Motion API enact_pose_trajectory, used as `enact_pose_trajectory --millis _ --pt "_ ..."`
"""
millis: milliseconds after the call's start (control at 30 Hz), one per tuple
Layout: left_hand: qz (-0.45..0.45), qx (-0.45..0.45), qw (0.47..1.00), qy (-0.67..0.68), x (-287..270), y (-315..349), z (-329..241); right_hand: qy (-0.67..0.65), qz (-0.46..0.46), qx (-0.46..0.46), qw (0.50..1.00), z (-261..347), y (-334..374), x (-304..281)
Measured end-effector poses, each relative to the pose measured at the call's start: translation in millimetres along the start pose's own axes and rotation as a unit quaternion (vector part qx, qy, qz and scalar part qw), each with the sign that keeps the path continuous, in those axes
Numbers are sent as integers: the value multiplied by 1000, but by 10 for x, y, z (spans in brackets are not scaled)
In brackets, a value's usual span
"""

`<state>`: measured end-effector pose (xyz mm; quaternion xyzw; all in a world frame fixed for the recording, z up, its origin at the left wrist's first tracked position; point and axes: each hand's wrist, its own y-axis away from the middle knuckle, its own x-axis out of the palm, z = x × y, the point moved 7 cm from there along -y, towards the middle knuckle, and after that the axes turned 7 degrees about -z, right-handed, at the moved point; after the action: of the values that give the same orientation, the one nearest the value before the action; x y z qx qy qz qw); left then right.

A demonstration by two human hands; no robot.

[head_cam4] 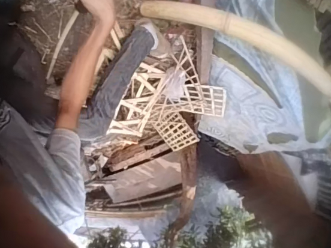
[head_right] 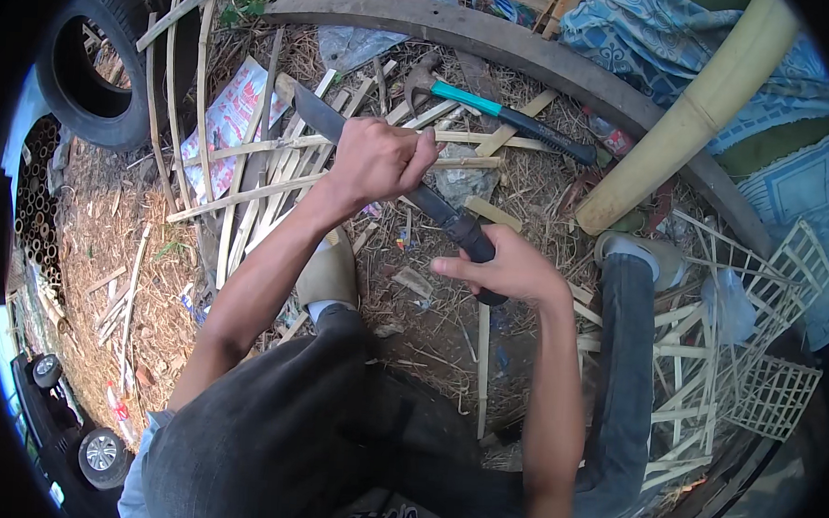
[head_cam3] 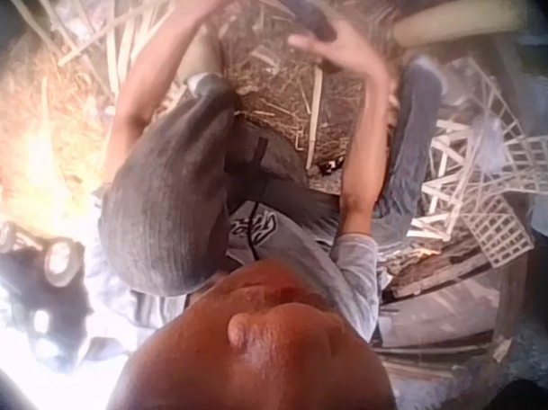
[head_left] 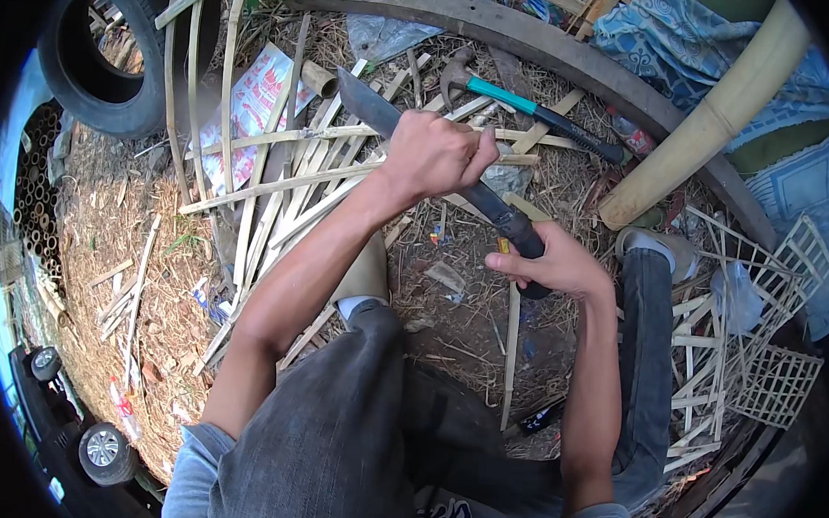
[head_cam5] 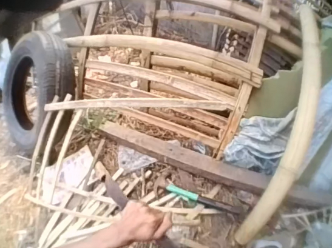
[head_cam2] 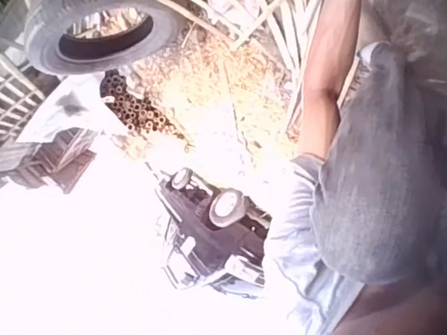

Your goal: The person constructs a lattice structure from bamboo strips by hand. They use a machete to shave and trim bamboo strips, then position them into a grid and secure the joints with a hammer.

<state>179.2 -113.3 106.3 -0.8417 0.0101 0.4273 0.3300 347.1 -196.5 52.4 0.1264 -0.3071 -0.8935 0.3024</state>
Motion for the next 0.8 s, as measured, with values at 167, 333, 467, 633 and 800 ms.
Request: enact_pose_trajectory --millis 167,333,467,633,800 --pt "67 51 996 24 190 357 -369 -106 -112 130 979 -470 415 414" --pt "88 99 987 94 293 446 -634 -259 -38 179 948 -421 659 718" --pt "-45 76 994 69 -161 90 -365 -311 -116 198 922 -336 683 665" --pt "58 -270 957 86 93 420 666 -375 -264 85 885 -325 466 285" --pt "301 -221 927 47 705 888 720 -228 -354 132 897 -677 -100 393"
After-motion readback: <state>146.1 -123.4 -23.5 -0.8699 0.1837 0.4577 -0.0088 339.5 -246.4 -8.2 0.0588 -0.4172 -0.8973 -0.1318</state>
